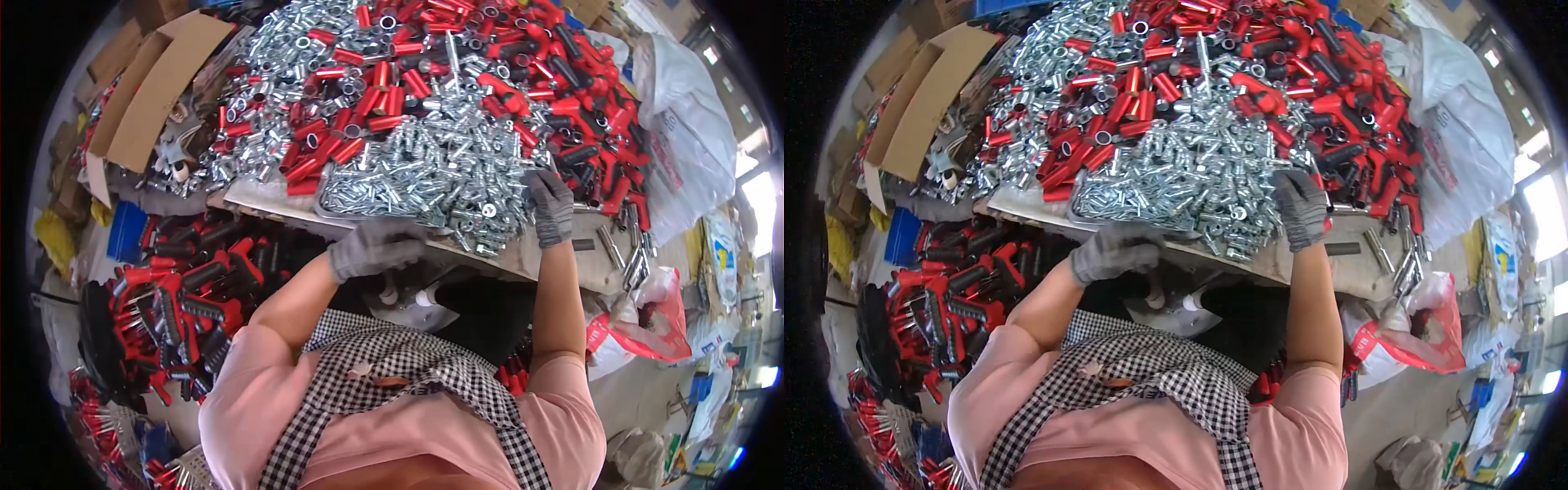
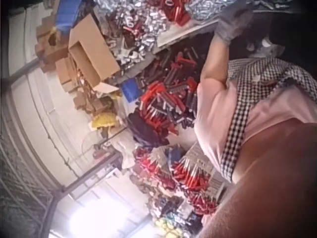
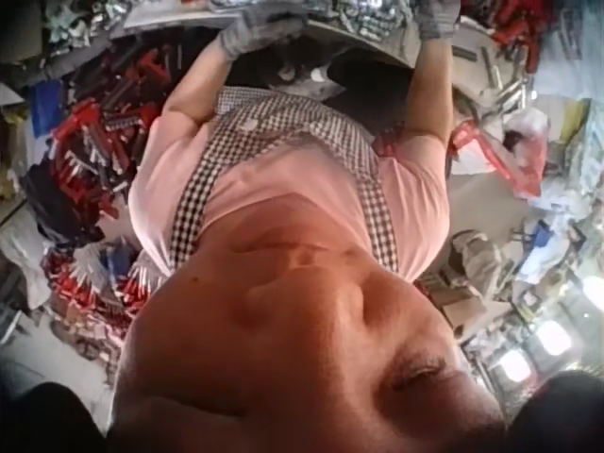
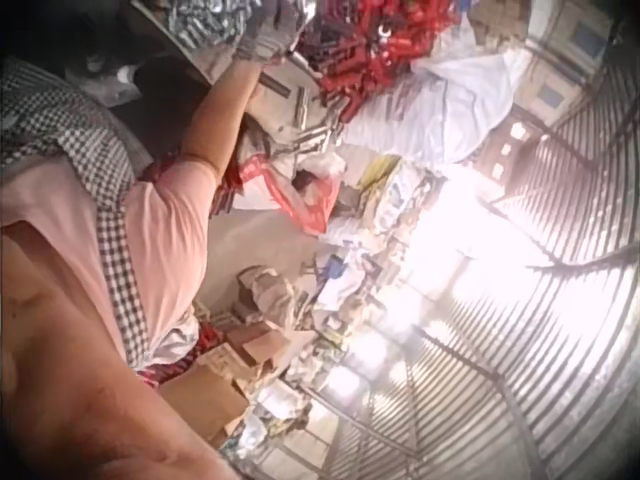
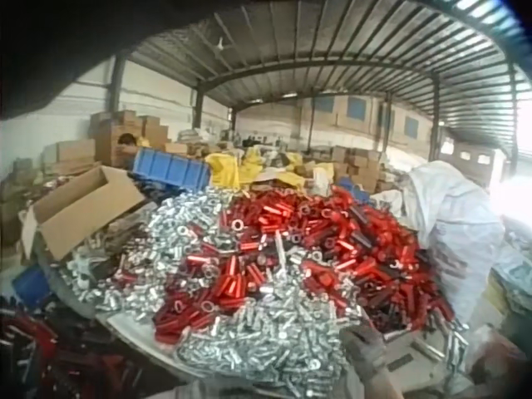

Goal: Assembling hand tools by inserting metal rods into red plastic sleeves.

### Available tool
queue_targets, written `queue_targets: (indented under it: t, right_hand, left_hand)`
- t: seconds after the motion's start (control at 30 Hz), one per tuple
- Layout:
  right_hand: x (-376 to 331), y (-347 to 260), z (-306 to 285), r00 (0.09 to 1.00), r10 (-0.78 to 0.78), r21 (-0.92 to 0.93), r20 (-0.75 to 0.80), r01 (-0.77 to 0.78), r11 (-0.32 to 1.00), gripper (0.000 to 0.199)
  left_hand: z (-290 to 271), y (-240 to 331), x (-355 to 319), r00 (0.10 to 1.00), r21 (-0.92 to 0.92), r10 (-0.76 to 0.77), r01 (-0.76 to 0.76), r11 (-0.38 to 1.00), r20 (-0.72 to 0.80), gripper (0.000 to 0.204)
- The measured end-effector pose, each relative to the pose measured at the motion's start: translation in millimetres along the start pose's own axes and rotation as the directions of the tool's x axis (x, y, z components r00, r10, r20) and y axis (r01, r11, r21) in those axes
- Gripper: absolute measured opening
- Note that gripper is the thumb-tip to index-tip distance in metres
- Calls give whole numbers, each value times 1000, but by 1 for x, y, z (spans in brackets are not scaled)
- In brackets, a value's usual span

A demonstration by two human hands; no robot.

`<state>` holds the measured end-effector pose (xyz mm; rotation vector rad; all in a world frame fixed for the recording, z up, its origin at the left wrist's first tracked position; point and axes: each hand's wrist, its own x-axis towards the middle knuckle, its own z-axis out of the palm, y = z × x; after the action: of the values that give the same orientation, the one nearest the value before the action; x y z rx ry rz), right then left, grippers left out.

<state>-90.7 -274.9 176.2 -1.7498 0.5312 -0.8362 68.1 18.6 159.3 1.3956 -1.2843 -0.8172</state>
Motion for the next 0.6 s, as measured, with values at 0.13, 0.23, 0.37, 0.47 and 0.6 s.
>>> queue_targets:
  t: [0.13, 0.23, 0.37, 0.47, 0.6]
  right_hand:
    - [19, -33, 38, 987, 87, -281, 139, -45, 959, 27]
    - [57, -38, 68, 973, -156, -362, 167, 208, 908, 32]
    - [135, -52, 118, 971, -163, -688, 173, 237, 686, 52]
    - [182, -45, 151, 962, -177, -849, 207, 267, 457, 72]
    - [216, -38, 181, 987, -21, -906, 160, 155, 394, 76]
  left_hand:
    - [-2, 20, 24, 988, -148, -125, 138, 979, 96, 24]
    - [-4, 17, 26, 990, -261, -135, 144, 955, 50, 25]
    - [-11, 6, 21, 991, -238, -131, 135, 962, 33, 27]
    - [-14, -3, 17, 978, -315, -208, 203, 927, 16, 29]
    - [-19, -14, -1, 971, -394, -237, 213, 894, -14, 28]
